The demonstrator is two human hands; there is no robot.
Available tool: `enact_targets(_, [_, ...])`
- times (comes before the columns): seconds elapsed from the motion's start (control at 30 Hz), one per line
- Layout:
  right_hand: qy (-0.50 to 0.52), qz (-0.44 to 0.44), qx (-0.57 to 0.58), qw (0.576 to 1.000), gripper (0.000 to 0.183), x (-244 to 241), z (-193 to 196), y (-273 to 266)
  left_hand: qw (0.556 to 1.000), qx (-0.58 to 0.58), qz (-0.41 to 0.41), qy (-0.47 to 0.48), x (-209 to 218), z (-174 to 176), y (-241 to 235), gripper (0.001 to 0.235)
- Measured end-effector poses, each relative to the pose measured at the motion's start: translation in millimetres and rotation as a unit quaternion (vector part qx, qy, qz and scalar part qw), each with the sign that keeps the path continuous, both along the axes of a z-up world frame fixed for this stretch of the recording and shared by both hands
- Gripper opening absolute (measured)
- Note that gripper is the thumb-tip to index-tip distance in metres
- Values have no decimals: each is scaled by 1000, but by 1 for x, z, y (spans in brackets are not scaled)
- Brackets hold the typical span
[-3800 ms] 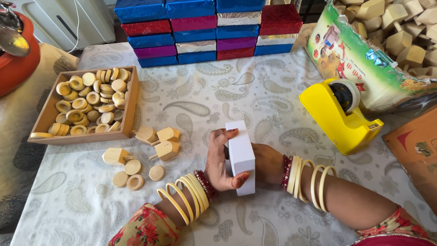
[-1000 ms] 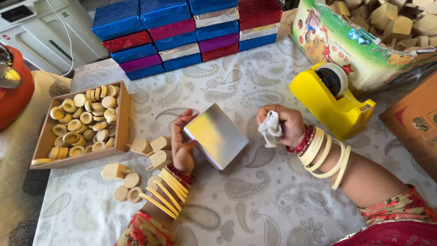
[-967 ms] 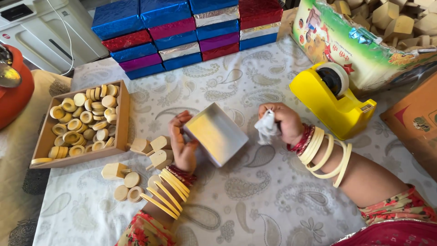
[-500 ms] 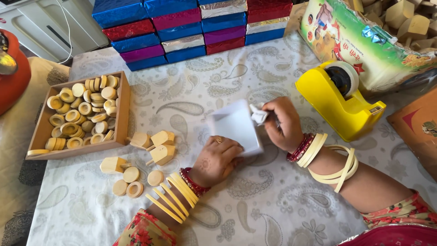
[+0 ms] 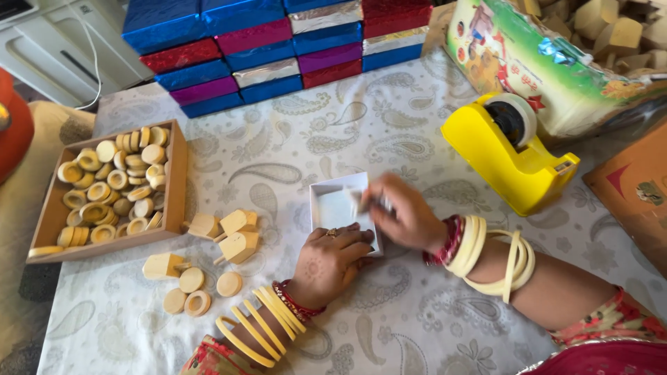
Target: The person places small wooden pieces into a small white box, uses a white cloth to wipe the items, and then puts the box inside a decorative outer sleeve.
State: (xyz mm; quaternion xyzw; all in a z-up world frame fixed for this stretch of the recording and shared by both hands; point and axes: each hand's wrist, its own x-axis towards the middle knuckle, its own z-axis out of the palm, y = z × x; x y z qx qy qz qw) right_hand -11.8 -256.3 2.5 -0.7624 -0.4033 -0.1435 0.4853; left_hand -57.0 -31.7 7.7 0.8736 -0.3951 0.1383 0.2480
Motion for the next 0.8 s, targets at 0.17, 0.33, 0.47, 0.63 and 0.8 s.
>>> enact_targets(0.17, [104,-116,138,978,23,12,-8,-8,994,-111,-15,2,5,3,-4,18])
enact_targets(0.33, [-99,-7,40,994,21,-24,21,2,945,-270,-16,183,8,-14,10,28])
enact_targets(0.47, [-148,4,28,989,23,-10,22,-6,905,-316,-96,268,9,-32,12,25])
enact_targets(0.63, [-85,-179,97,975,24,3,12,-6,907,-304,-146,251,11,-13,12,17])
enact_targets(0.8, [-176,-5,4,984,29,-33,20,7,871,-347,-164,306,0,14,5,53])
